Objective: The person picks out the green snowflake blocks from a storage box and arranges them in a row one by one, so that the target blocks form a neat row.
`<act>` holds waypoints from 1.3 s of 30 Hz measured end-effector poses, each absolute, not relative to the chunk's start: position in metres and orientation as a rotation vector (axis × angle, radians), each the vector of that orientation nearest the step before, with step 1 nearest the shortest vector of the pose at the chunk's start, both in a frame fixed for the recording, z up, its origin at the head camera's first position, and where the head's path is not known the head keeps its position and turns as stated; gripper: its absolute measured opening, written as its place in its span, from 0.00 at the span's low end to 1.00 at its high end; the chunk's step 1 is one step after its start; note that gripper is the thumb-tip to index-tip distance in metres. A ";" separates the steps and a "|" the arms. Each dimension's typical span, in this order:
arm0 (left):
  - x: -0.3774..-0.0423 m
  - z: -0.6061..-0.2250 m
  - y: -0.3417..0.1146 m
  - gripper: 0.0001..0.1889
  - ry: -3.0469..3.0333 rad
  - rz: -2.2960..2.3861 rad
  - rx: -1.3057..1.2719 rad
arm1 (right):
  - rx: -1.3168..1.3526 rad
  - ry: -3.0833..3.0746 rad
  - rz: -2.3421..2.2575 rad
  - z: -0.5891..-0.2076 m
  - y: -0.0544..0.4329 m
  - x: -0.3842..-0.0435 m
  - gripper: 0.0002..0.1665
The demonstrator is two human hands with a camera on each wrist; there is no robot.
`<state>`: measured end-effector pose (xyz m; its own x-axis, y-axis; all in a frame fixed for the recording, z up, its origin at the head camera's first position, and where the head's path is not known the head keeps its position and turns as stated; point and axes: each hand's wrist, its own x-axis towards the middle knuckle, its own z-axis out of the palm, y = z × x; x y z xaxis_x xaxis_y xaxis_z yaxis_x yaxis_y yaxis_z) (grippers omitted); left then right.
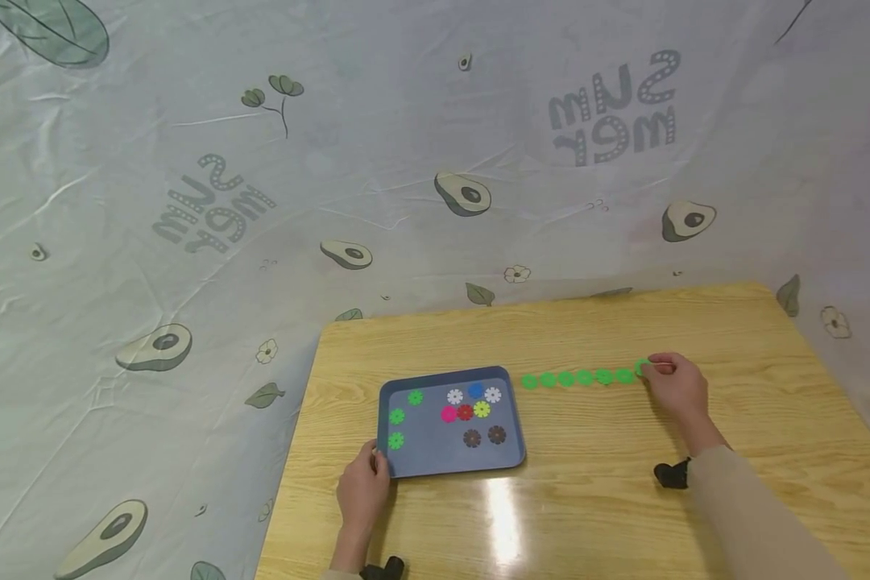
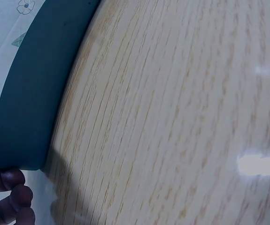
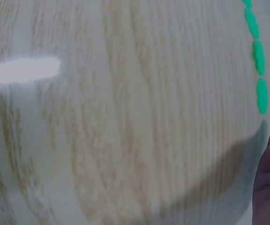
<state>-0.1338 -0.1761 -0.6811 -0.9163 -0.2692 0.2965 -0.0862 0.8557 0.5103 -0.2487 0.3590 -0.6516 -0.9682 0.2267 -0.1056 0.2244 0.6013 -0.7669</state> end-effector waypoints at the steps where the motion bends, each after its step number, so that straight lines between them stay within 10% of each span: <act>1: -0.134 -0.681 -0.176 0.11 -2.675 -0.717 0.269 | -0.415 -2.806 1.342 -0.653 0.361 -0.247 0.30; 39: -0.135 -0.682 -0.179 0.11 -2.712 -0.732 0.292 | -0.242 -2.807 1.199 -0.655 0.324 -0.244 0.26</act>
